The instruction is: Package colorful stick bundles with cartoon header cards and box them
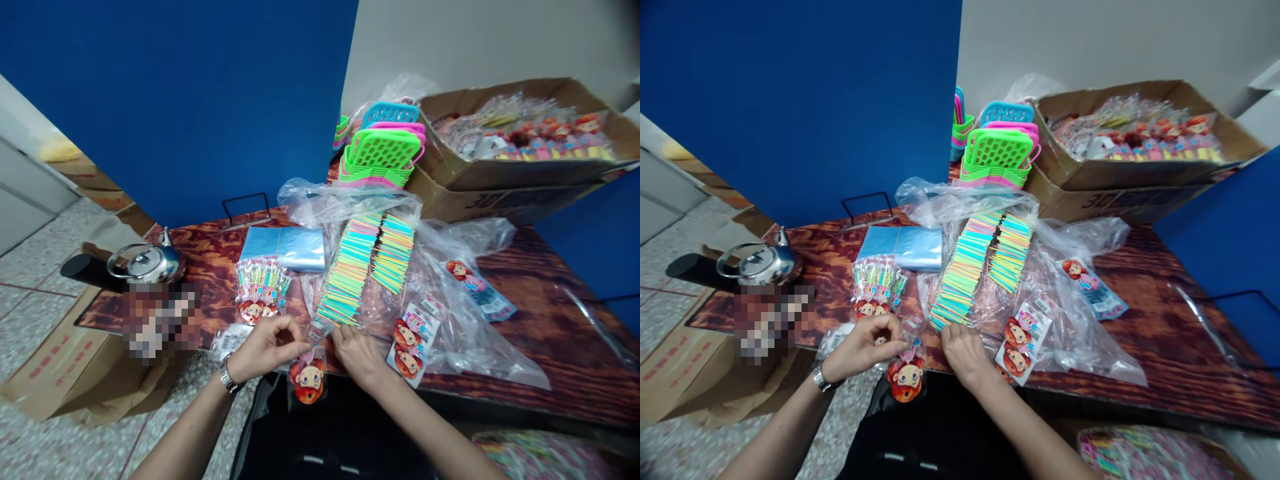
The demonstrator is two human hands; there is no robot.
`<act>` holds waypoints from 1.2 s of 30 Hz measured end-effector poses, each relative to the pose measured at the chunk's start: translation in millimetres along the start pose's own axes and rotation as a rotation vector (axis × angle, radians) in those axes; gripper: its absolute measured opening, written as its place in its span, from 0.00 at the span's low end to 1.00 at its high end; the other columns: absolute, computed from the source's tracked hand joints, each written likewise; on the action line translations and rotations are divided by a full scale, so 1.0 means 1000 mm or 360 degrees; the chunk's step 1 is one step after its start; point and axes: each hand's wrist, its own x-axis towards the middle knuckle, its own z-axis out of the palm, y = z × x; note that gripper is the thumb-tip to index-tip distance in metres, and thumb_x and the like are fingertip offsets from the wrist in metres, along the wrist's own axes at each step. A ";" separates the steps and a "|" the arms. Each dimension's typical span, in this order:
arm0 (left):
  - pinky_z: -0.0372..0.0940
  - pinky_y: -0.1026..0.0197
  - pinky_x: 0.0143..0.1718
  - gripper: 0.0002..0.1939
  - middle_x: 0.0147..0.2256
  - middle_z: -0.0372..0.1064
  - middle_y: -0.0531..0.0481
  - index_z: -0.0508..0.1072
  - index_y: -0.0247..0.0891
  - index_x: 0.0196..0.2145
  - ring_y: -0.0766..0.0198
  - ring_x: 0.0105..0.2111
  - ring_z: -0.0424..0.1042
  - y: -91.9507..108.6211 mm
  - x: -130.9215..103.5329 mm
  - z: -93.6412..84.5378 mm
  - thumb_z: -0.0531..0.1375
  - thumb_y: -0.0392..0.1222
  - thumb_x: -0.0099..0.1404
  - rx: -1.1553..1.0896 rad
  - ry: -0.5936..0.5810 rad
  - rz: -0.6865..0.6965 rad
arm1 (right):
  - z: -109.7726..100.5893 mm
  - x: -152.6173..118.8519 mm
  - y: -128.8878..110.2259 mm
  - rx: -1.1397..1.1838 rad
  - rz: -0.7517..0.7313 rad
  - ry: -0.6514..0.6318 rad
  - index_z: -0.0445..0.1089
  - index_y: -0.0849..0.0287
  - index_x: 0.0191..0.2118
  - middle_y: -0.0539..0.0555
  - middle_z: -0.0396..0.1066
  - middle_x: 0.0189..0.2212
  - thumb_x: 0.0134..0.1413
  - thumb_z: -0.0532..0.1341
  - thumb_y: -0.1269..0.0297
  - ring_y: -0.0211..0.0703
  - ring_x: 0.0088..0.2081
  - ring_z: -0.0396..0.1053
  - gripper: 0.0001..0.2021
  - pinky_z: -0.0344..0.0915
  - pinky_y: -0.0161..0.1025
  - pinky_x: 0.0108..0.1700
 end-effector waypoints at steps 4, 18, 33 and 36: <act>0.55 0.69 0.23 0.11 0.22 0.64 0.54 0.65 0.35 0.23 0.71 0.22 0.61 -0.001 -0.002 0.000 0.61 0.43 0.57 -0.0027 -0.0094 -0.0019 | -0.013 0.007 0.011 0.0013 -0.0022 -0.0033 0.66 0.61 0.36 0.57 0.71 0.31 0.53 0.53 0.77 0.46 0.32 0.70 0.08 0.57 0.36 0.26; 0.57 0.68 0.27 0.13 0.25 0.72 0.50 0.71 0.34 0.26 0.69 0.24 0.66 -0.003 -0.010 0.006 0.61 0.48 0.57 0.0409 -0.0707 0.0231 | 0.012 -0.011 0.007 -0.0216 -0.0326 0.0558 0.64 0.59 0.29 0.52 0.66 0.24 0.52 0.57 0.75 0.44 0.29 0.62 0.05 0.51 0.40 0.31; 0.56 0.69 0.25 0.12 0.25 0.72 0.51 0.72 0.34 0.26 0.70 0.23 0.67 -0.006 -0.007 0.014 0.62 0.48 0.57 0.0385 -0.0703 0.0249 | -0.012 -0.001 0.026 -0.0052 0.0024 0.0635 0.67 0.56 0.26 0.50 0.68 0.25 0.52 0.56 0.70 0.38 0.27 0.62 0.06 0.47 0.37 0.31; 0.56 0.69 0.25 0.12 0.25 0.72 0.51 0.72 0.34 0.26 0.70 0.23 0.66 -0.006 -0.007 0.015 0.62 0.47 0.57 0.0365 -0.0709 0.0251 | -0.008 -0.003 0.023 -0.0063 -0.0037 0.0678 0.67 0.56 0.26 0.50 0.68 0.24 0.51 0.57 0.71 0.38 0.28 0.62 0.06 0.48 0.37 0.32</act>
